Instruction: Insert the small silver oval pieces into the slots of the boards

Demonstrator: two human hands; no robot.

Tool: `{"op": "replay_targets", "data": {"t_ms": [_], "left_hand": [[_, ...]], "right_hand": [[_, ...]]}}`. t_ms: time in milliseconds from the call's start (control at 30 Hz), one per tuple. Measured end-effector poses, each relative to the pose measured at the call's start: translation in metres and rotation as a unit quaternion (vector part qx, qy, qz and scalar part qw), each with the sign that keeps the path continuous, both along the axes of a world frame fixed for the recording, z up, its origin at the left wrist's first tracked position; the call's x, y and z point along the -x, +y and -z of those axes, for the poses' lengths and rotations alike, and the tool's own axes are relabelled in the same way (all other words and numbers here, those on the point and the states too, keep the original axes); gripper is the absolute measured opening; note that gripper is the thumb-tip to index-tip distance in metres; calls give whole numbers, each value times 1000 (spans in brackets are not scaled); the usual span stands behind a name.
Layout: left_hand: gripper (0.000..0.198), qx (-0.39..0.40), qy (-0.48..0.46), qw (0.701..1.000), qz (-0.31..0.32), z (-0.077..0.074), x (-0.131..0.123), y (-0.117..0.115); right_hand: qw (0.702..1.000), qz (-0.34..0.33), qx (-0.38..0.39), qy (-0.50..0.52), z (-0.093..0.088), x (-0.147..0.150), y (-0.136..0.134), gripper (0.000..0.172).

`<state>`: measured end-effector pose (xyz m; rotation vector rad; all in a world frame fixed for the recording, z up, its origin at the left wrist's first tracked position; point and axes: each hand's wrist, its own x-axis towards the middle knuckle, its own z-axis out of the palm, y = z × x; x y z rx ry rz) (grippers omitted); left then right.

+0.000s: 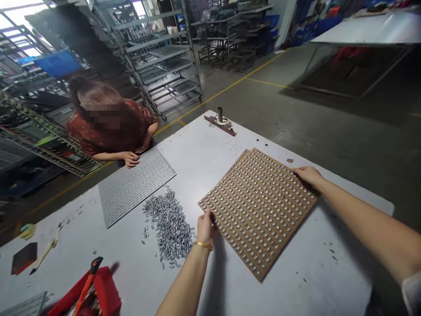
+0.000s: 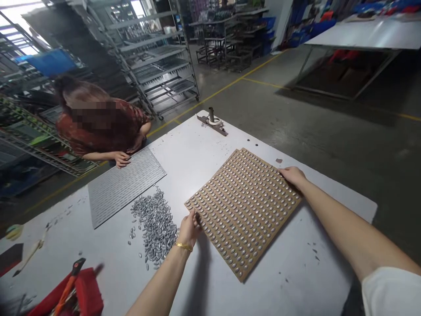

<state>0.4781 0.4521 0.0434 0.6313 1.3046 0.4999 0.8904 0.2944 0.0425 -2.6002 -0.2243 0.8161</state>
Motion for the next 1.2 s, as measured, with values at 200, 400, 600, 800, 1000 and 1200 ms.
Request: {"op": "replay_targets", "data": {"t_ms": [200,400,600,800,1000,1200], "left_hand": [[38,-17,19,999,-21,16,-31,19],[35,-14,24,999,-33,25,-40,25],[32,-8,22,999,-45,23,-40,27],[37,-3,21,999,-50,24,-38,26],[38,9,16,999,-48,28,-37,25],[35,11,18,998,-52,28,-36,22]], "right_hand": [[997,-44,37,-52,21,-32,39,30],[992,-75,59,-84,39,-47,61,30],[987,-98,73,-108,49,-47,63,29],[982,-109,78,-133,51,-46,60,30],[978,-107,83,-160,51,-44,57,38],[975,-106,82,-176,55,-42,55,38]]}}
